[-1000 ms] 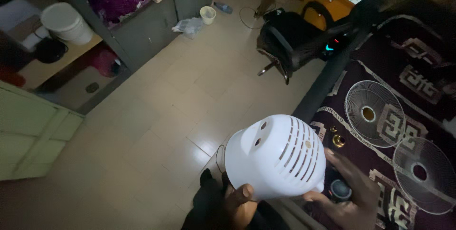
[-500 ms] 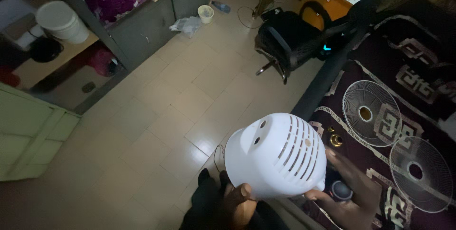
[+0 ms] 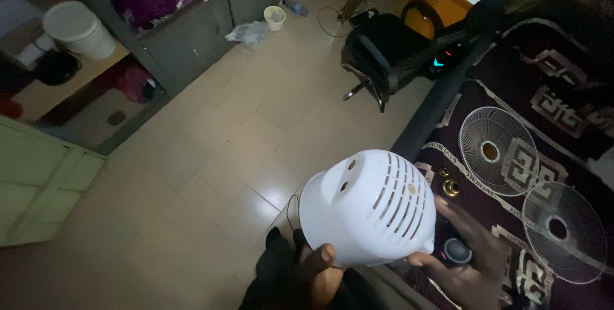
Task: The person works on a small electric fan on a bed, using a screwdriver to unscrew the white plastic fan cover and separate it from the motor base. They handle the cover and motor housing, align the cover back onto the base, and press the parts together by hand.
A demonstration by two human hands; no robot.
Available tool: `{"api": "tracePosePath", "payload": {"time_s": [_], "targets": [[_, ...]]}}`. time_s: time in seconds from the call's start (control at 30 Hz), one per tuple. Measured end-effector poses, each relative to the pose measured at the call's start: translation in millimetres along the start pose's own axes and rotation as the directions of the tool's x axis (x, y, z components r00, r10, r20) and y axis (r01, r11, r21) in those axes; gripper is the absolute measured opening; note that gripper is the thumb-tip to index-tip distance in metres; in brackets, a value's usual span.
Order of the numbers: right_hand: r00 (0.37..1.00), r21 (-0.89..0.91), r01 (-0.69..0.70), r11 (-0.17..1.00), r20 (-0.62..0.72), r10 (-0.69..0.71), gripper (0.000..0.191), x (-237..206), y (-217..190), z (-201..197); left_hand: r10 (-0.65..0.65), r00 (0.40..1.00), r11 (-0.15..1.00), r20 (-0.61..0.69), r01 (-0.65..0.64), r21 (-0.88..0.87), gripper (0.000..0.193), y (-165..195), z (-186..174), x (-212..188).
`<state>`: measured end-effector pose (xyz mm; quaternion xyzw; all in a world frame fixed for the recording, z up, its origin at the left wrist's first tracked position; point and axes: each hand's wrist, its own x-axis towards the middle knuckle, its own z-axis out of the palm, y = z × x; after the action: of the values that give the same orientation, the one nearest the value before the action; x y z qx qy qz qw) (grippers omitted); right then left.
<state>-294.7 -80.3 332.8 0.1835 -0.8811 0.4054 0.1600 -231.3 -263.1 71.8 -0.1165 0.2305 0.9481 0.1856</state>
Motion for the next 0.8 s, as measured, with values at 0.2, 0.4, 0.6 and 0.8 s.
{"api": "tracePosePath", "payload": {"time_s": [0.2,0.4,0.6,0.8], "targets": [[0.999,0.003,0.03,1.0,0.017,-0.03,0.089,0.8,1.0,0.1,0.094,0.993,0.989,-0.067,-0.101,-0.111,0.097,46.5,74.4,-21.2],[0.998,-0.041,-0.032,0.999,0.044,0.034,0.091,-4.6,10.0,-13.7,0.162,0.981,0.979,-0.104,-0.173,-0.11,0.112,50.9,90.2,-22.6],[0.991,0.122,-0.131,0.984,0.019,0.13,0.079,5.1,23.9,-58.7,0.109,0.992,0.978,-0.058,-0.117,-0.174,0.11,57.0,95.1,-18.4],[0.992,0.238,-0.002,0.971,-0.119,0.031,0.078,34.3,14.5,-96.2,0.089,0.988,0.976,-0.125,-0.111,-0.189,0.115,70.8,116.7,-33.2]]}}
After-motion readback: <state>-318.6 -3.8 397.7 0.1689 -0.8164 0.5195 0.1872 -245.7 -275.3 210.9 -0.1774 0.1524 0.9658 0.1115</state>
